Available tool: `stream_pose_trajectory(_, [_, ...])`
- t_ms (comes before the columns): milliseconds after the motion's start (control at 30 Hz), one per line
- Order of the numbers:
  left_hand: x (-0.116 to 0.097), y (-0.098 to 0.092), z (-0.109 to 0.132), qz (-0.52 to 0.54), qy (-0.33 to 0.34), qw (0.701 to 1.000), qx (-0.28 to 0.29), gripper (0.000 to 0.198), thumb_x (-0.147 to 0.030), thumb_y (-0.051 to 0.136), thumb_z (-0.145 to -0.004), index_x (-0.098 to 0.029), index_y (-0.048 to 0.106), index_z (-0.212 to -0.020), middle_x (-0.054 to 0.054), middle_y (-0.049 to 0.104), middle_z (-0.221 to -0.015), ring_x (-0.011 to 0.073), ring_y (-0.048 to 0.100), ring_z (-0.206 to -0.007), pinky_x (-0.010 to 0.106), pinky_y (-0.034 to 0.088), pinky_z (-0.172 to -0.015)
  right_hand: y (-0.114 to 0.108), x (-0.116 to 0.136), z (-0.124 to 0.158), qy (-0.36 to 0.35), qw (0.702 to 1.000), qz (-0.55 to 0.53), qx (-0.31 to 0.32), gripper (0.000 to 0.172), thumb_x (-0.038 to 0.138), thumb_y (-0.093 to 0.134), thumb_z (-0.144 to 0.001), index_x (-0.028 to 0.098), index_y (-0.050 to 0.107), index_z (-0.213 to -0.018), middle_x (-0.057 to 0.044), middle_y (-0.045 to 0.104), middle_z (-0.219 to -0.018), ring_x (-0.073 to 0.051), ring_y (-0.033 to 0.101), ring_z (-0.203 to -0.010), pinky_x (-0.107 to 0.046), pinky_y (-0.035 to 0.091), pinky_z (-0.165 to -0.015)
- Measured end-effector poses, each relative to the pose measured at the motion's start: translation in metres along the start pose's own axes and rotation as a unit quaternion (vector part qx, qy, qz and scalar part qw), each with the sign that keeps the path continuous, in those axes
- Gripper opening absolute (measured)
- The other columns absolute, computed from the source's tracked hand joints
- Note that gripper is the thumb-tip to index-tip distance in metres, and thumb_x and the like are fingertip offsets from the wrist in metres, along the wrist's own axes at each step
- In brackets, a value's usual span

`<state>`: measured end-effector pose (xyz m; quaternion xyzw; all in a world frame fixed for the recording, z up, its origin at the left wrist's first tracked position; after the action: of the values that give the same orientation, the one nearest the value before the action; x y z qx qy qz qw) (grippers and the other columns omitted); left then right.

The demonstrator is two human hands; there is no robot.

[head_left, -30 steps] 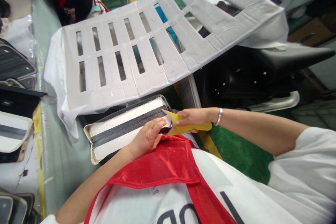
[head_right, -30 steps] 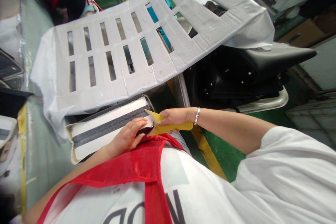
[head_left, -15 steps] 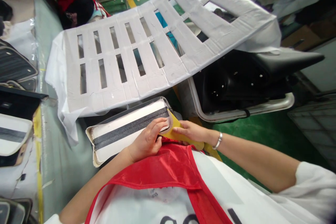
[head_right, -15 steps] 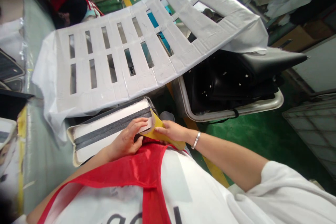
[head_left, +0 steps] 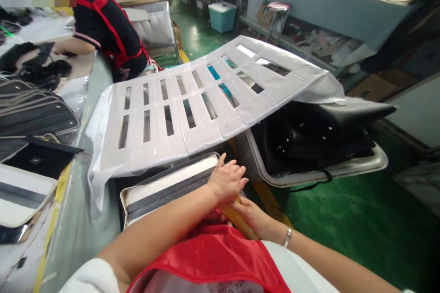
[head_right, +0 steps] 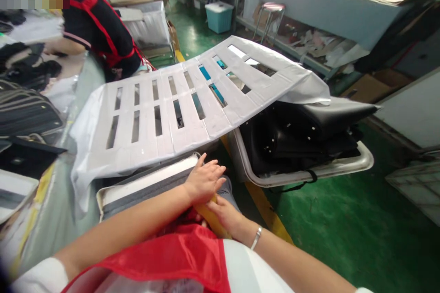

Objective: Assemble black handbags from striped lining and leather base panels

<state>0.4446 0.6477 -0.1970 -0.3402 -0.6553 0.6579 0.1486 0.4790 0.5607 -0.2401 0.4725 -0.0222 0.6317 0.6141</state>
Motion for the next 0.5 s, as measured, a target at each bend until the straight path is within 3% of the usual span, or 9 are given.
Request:
stream_pose_trajectory(133, [-0.003,-0.001,-0.005,-0.040,0.015,0.999,-0.001,0.038,-0.039,0.039,-0.092,-0.013,0.057,-0.114,0.010,0.066,-0.098,0.0248,0.058,-0.103,0.055,0.014,-0.112,-0.017,-0.005,0.002,0.064,0.996,-0.066,0.007,0.032,0.039,0.079,-0.058,0.017,0.065,-0.076,-0.002,0.061,-0.066,-0.011,0.052,-0.054,-0.023,0.040,-0.052])
stream_pose_trajectory(267, [-0.001,0.000,-0.025,-0.053,-0.004,0.999,0.008,0.037,-0.037,0.039,-0.092,-0.013,0.057,-0.113,0.008,0.064,-0.097,0.0203,0.061,-0.084,0.055,0.015,-0.111,-0.033,0.005,-0.004,0.080,0.995,-0.062,0.022,0.029,0.039,0.077,-0.064,0.015,0.064,-0.073,-0.002,0.060,-0.063,-0.009,0.051,-0.052,-0.021,0.037,-0.050])
stream_pose_trajectory(400, [-0.002,0.003,-0.049,-0.053,-0.026,0.997,-0.040,0.045,-0.044,0.040,-0.091,-0.015,0.053,-0.122,0.012,0.053,-0.129,0.0276,0.048,-0.115,0.059,0.014,-0.110,-0.047,0.027,-0.004,0.085,0.996,-0.031,-0.017,0.031,0.040,0.076,-0.066,0.014,0.060,-0.074,-0.001,0.059,-0.060,-0.006,0.047,-0.043,-0.019,0.034,-0.043])
stream_pose_trajectory(500, [-0.004,0.003,-0.059,-0.040,-0.030,0.998,-0.031,0.057,-0.053,0.038,-0.089,-0.014,0.049,-0.128,0.013,0.047,-0.137,0.0306,0.039,-0.127,0.062,0.013,-0.109,-0.055,0.044,0.003,0.087,0.994,0.021,-0.059,0.034,0.040,0.076,-0.063,0.014,0.057,-0.075,0.000,0.059,-0.059,-0.007,0.047,-0.041,-0.020,0.035,-0.040])
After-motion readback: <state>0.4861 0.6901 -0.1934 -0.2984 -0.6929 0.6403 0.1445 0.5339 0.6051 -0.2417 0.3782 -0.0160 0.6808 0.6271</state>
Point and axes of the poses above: each hand's wrist, its own z-axis away from the middle knuckle, its own y-axis out of the palm, x = y × z, the point moved 6 cm from there along -z, towards the middle knuckle
